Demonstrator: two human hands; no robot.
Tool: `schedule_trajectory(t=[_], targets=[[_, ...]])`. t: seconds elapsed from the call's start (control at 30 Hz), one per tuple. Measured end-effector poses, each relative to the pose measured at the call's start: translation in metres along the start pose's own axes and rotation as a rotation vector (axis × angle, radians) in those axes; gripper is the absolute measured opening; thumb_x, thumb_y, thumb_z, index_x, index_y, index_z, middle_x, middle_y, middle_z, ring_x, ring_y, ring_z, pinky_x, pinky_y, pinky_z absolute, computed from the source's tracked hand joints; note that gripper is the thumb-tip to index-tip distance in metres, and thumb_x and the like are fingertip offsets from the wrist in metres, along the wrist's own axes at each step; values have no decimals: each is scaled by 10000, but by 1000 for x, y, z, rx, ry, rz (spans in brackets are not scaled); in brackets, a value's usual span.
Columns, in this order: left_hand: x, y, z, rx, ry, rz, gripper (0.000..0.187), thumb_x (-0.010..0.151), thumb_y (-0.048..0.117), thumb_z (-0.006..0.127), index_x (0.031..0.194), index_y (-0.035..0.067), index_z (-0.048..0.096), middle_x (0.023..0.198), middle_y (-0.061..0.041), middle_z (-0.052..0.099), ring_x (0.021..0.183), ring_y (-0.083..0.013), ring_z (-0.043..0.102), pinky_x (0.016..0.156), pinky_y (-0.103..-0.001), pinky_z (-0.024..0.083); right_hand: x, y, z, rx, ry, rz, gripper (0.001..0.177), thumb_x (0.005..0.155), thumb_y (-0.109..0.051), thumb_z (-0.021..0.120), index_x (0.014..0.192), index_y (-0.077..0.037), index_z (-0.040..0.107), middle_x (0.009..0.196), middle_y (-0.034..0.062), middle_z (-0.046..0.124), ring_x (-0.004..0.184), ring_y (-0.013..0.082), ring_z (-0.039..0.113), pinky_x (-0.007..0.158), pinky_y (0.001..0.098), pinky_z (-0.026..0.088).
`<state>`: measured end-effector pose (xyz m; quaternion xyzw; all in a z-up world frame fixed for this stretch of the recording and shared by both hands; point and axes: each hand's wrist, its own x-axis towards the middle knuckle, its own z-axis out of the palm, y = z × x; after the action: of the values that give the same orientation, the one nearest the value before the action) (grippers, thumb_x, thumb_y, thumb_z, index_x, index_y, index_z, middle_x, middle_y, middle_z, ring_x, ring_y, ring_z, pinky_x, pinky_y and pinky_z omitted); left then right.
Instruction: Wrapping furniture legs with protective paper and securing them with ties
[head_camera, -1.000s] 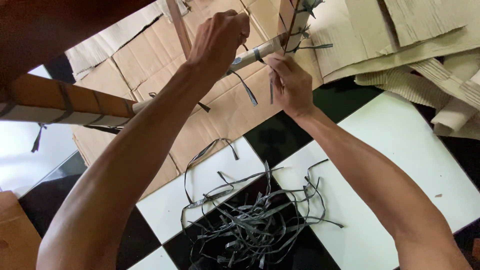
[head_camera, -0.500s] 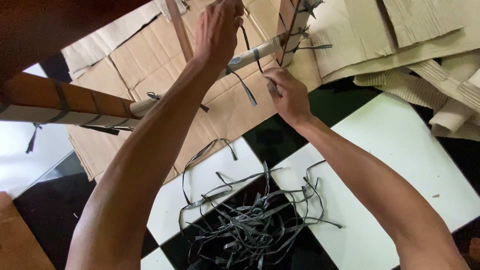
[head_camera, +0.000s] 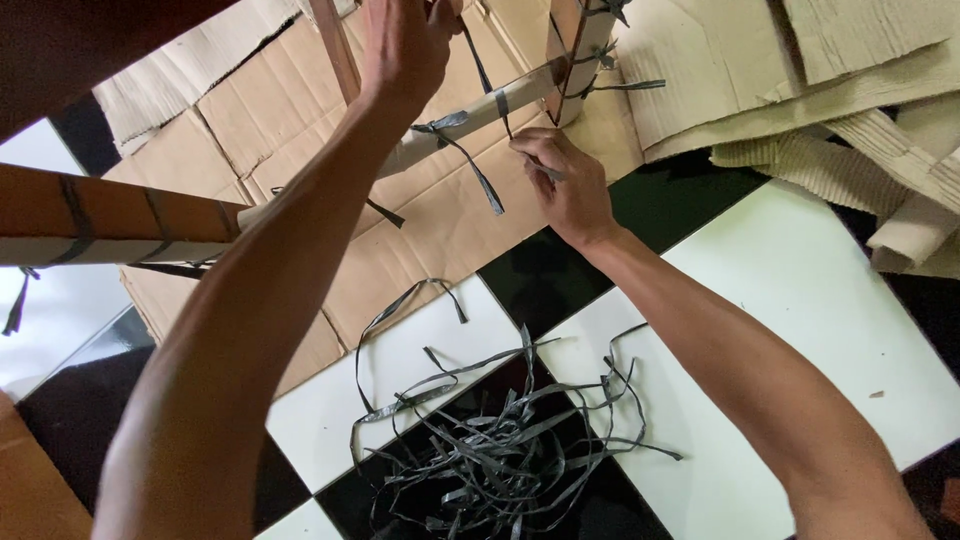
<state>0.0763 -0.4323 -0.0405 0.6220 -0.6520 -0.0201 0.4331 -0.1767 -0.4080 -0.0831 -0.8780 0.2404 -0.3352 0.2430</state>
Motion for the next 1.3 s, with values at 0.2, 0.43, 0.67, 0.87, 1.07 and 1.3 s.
schedule_trajectory(t=[0.2, 0.43, 0.67, 0.87, 1.07, 1.3], targets=[[-7, 56, -33, -133, -96, 222, 186, 1011, -91, 700, 1027, -23, 528, 770, -97, 592, 585, -187, 550, 481, -283, 481, 41, -24, -22, 372, 132, -31, 196, 1080, 64, 528, 1229, -51, 472, 1074, 107, 652, 795, 191, 632, 769, 332, 624], [-29, 85, -39, 21, -402, 19, 222, 1041, 18, 685, 1015, 53, 468, 792, -66, 548, 585, -135, 561, 456, -246, 533, 65, -20, -8, 292, 186, 121, 105, 1053, -59, 667, 992, -41, 583, 726, 33, 622, 551, 112, 553, 489, 247, 457], [-11, 99, -34, -11, -344, 127, 269, 1027, -4, 662, 1060, 79, 408, 783, -85, 578, 594, -175, 603, 444, -310, 500, 65, -20, -13, 210, 69, 48, 90, 910, 87, 632, 938, 25, 691, 892, 128, 679, 636, 213, 561, 575, 341, 450], [-4, 63, -13, 129, -358, 138, 288, 897, -78, 711, 1123, 97, 669, 974, -84, 637, 827, -198, 608, 645, -319, 554, 70, -25, -29, 211, -4, 104, 148, 1017, -44, 658, 885, -45, 726, 712, 35, 653, 513, 122, 466, 502, 290, 377], [-15, 40, 0, 263, -571, 44, 36, 929, 137, 778, 926, 167, 797, 987, -48, 634, 950, -223, 567, 818, -411, 518, 58, -21, -28, 77, 31, -41, 118, 930, 78, 751, 1000, -7, 707, 948, 71, 681, 666, 153, 610, 599, 282, 526], [-8, 54, 4, 368, -690, -155, 307, 1008, 333, 588, 1015, 77, 757, 939, -104, 596, 918, -296, 618, 784, -492, 526, 55, 0, -18, -226, -10, -90, 303, 949, -33, 753, 1109, -45, 496, 1014, 111, 588, 735, 273, 637, 599, 425, 522]])
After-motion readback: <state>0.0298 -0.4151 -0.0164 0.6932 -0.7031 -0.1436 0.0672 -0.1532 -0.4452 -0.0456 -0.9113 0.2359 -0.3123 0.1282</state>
